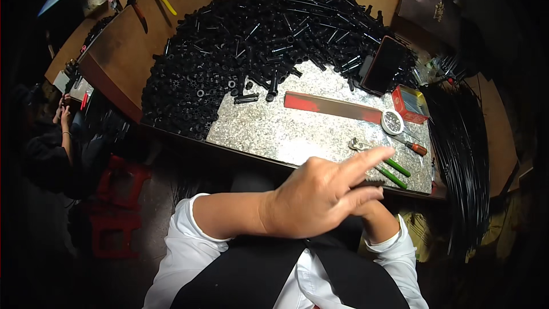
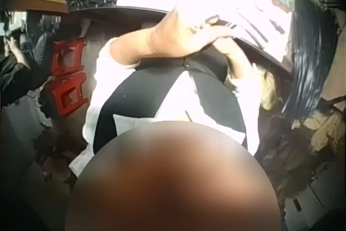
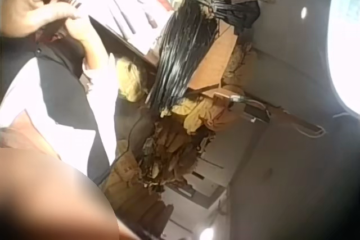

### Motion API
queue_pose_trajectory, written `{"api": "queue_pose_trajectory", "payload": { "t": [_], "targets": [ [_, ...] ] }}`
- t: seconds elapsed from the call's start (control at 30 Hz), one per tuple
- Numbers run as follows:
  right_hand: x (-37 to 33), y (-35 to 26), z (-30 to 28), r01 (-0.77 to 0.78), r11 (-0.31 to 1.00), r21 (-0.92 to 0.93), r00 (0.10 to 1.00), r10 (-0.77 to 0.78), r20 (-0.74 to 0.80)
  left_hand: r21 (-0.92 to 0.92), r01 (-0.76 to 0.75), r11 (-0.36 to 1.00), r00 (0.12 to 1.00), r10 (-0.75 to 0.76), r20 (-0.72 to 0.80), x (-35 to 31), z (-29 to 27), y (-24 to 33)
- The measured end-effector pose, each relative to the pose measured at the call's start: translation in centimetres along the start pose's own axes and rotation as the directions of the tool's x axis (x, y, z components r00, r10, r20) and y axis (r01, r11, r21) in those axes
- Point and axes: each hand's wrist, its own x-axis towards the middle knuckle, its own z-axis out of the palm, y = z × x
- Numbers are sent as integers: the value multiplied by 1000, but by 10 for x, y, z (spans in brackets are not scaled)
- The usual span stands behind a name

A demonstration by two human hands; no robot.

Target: Assembling electrical wires into a plastic connector housing using pliers and a hammer.

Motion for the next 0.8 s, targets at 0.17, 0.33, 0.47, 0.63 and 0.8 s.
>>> {"api": "queue_pose_trajectory", "payload": {
  "t": [0.17,0.33,0.47,0.63,0.8],
  "targets": [
    [23,-23,15,-459,887,47,865,458,-205,-87,-249,965,968,244,-64,-10,9,-8],
    [29,-16,25,-337,941,-45,855,285,-434,96,124,988,988,-114,-108,-8,-23,-42],
    [27,-9,29,-384,922,50,791,356,-498,463,373,804,877,-143,-458,-3,-75,-160],
    [28,-13,32,-366,930,26,812,333,-480,784,520,339,843,-54,-535,-11,-170,-232],
    [25,-11,31,-369,929,22,805,331,-492,776,598,199,796,-265,-545,15,-182,-256]
  ]
}}
